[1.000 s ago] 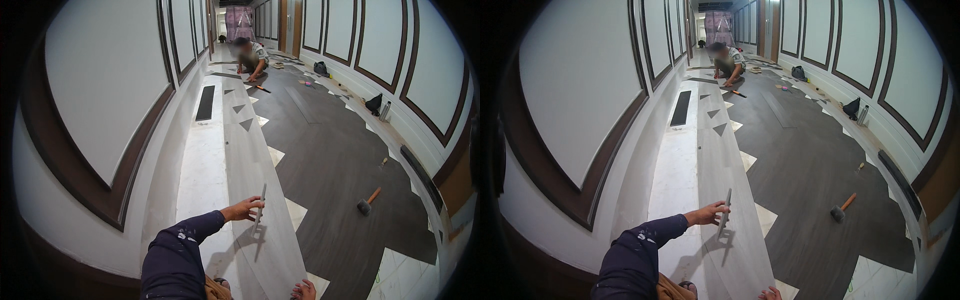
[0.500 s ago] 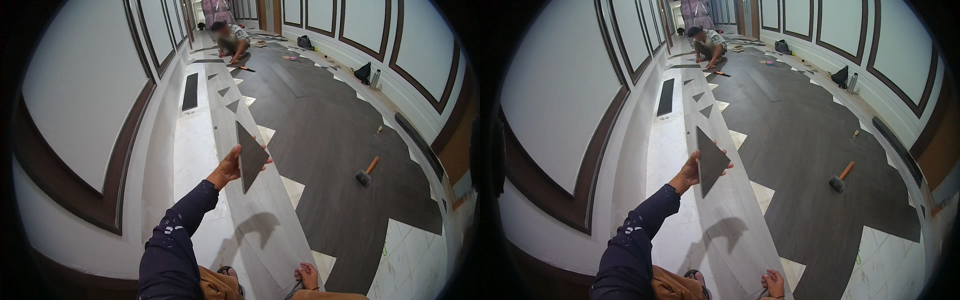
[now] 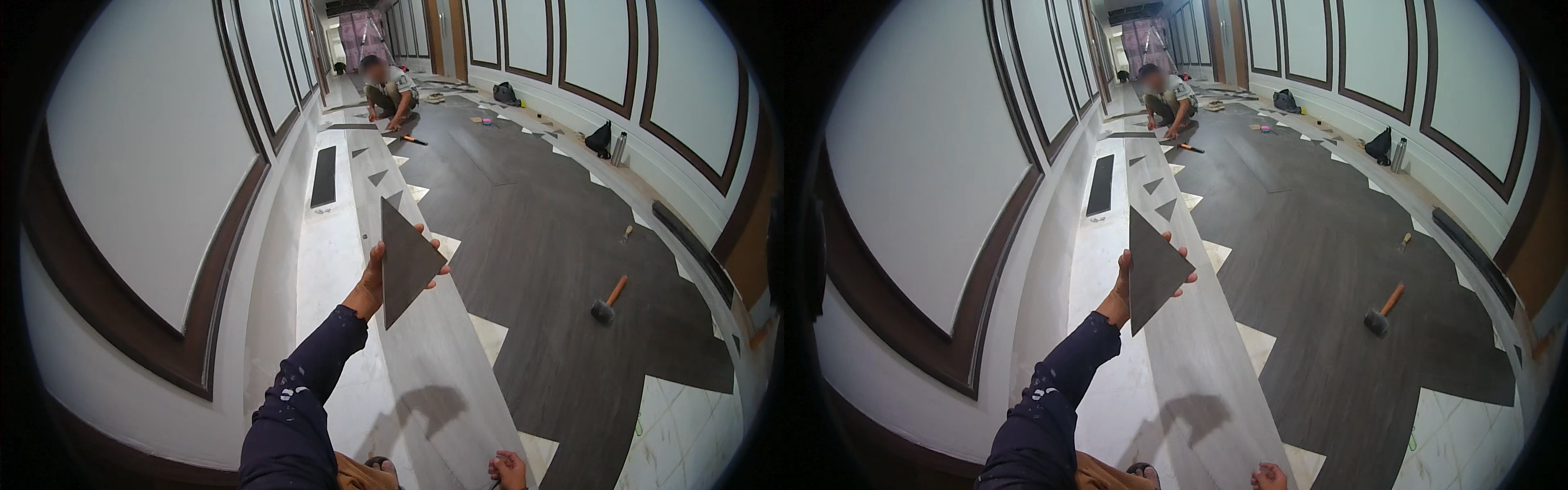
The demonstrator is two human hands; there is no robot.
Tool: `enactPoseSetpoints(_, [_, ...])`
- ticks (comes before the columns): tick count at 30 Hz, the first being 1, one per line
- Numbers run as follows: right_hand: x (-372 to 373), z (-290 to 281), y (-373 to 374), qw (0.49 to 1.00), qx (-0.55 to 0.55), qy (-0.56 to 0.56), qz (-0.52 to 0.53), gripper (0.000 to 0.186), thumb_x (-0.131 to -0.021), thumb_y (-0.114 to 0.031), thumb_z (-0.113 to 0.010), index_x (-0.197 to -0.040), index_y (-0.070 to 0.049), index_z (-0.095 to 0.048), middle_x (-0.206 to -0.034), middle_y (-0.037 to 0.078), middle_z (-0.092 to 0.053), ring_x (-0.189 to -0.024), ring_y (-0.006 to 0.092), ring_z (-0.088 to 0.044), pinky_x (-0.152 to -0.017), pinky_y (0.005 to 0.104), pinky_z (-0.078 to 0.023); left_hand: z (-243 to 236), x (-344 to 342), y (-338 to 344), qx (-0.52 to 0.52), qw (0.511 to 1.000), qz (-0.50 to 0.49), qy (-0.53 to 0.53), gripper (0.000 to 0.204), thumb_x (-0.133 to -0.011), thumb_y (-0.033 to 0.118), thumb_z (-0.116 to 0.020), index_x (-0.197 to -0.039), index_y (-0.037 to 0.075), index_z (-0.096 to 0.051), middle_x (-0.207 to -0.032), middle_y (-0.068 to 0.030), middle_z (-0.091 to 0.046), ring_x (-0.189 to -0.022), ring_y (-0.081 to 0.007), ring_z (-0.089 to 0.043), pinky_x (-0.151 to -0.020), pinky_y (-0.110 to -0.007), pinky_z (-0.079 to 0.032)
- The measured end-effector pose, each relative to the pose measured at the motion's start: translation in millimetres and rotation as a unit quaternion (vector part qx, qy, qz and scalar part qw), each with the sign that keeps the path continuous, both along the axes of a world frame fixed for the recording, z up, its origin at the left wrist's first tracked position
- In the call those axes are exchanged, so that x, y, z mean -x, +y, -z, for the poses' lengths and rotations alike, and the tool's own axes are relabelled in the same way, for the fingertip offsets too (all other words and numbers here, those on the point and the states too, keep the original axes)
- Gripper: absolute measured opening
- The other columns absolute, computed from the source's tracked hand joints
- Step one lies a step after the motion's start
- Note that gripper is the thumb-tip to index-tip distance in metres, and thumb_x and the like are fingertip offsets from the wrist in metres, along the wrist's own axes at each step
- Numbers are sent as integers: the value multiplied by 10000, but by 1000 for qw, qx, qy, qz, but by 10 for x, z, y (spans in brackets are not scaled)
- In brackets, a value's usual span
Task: The person installs floor tiles by positioning triangular pieces into the gaps of a partially completed dark-patterned floor and marking them with chalk.
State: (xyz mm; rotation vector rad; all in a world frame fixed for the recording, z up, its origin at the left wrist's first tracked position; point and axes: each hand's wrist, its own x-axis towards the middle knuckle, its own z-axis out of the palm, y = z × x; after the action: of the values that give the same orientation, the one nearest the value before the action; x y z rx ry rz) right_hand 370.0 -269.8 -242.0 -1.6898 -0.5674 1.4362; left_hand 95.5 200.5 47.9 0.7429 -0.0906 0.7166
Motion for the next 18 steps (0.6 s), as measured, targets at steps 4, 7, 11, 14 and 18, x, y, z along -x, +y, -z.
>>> enactPoseSetpoints(4, [-4, 34, 23, 1000, 25, -19, -2, 445, -1011, -283, -659, -1378, -41, -592, -1142, 58, -693, -886, 174, -659, -739, 337, -544, 34, 50, 36, -43, 999, 24, 21, 898, -727, 568, -863, -1486, 258, -498, -1420, -147, -542, -1271, -604, -515, -921, -665, -593])
enactPoseSetpoints(7, [76, -26, 37, 999, 36, -23, 14, 455, -1009, -273, -663, -1391, -39, -585, -1146, 64, -693, -889, 193, -663, -752, 363, -551, 43, 58, 15, -51, 998, 33, 30, 898, -726, 549, -875, -1483, 245, -498, -1445, -169, -536, -1276, -619, -507, -915, -680, -583])
enactPoseSetpoints(11, [89, -21, 43, 1000, 16, 4, 24, 455, -1005, -257, -669, -1392, -36, -582, -1133, 71, -691, -906, 194, -666, -760, 355, -553, -6, -13, -20, -48, 998, 47, 18, 888, -744, 475, -884, -1496, 209, -494, -1417, -213, -560, -1249, -600, -553, -951, -684, -563])
enactPoseSetpoints(14, [2, 85, -1, 1000, 2, 8, -6, 435, -1000, -238, -673, -1379, -41, -590, -1112, 70, -689, -916, 183, -665, -757, 332, -550, 12, -47, -1, -51, 997, 63, 21, 891, -737, 471, -889, -1494, 211, -496, -1423, -225, -561, -1263, -600, -544, -951, -680, -564])
enactPoseSetpoints(18, [48, -151, 53, 1000, 6, 3, -18, 405, -1001, -217, -668, -1360, -43, -599, -1089, 62, -687, -901, 171, -657, -748, 318, -544, 44, -47, -28, -51, 996, 63, 42, 915, -721, 492, -892, -1495, 210, -493, -1429, -218, -558, -1241, -579, -572, -949, -658, -574])
